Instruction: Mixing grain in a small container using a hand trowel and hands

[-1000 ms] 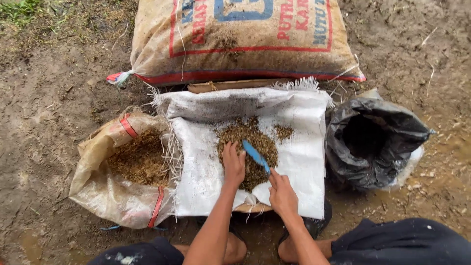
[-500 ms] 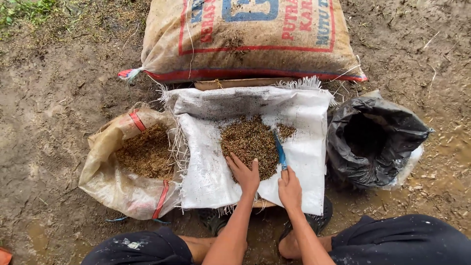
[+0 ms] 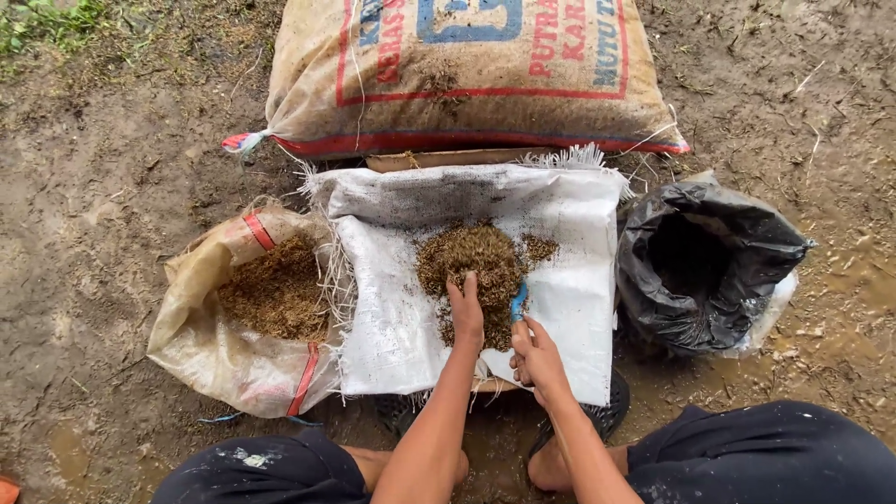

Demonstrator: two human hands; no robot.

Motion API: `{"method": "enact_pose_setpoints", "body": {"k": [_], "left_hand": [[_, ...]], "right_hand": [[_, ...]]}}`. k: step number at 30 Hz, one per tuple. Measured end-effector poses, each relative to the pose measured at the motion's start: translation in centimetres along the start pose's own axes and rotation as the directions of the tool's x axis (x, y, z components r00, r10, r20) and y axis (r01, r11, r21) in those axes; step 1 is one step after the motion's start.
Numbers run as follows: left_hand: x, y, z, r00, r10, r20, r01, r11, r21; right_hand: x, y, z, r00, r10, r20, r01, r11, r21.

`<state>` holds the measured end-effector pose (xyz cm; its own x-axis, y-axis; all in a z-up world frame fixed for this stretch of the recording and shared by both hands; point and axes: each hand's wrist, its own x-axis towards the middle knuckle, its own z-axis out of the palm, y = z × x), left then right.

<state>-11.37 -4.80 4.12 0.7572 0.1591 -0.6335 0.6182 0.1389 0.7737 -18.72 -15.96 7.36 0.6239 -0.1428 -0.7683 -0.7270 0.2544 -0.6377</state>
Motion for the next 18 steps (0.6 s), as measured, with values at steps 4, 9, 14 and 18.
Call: {"method": "enact_pose_setpoints", "body": {"k": [4, 9, 14, 18], "left_hand": [[0.5, 0.8, -1.2, 0.999, 0.015, 0.051, -0.010, 0.995, -0.103], [-1.5, 4.7, -0.6, 0.983, 0.176, -0.051, -0.170, 0.979, 0.110], [4.4, 1.2, -2.9, 0.932, 0.330, -0.150, -0.251, 0.887, 0.388], [5.8, 2.1, -4.3, 0.926, 0.369, -0.081, -0.267, 0.790, 0.552]], "right_hand": [[-0.5, -0.6, 0.7, 0.991, -0.129, -0.014, 0.128, 0.990, -0.054], [-1.6, -2.5, 2.9, 0.942, -0.328, 0.062, 0.318, 0.824, -0.469], [0.9, 0.0, 2.3, 0.927, -0.366, 0.081, 0.329, 0.693, -0.641], [1.0, -1.7, 1.9, 0.923, -0.374, -0.088, 0.244, 0.748, -0.617]]}}
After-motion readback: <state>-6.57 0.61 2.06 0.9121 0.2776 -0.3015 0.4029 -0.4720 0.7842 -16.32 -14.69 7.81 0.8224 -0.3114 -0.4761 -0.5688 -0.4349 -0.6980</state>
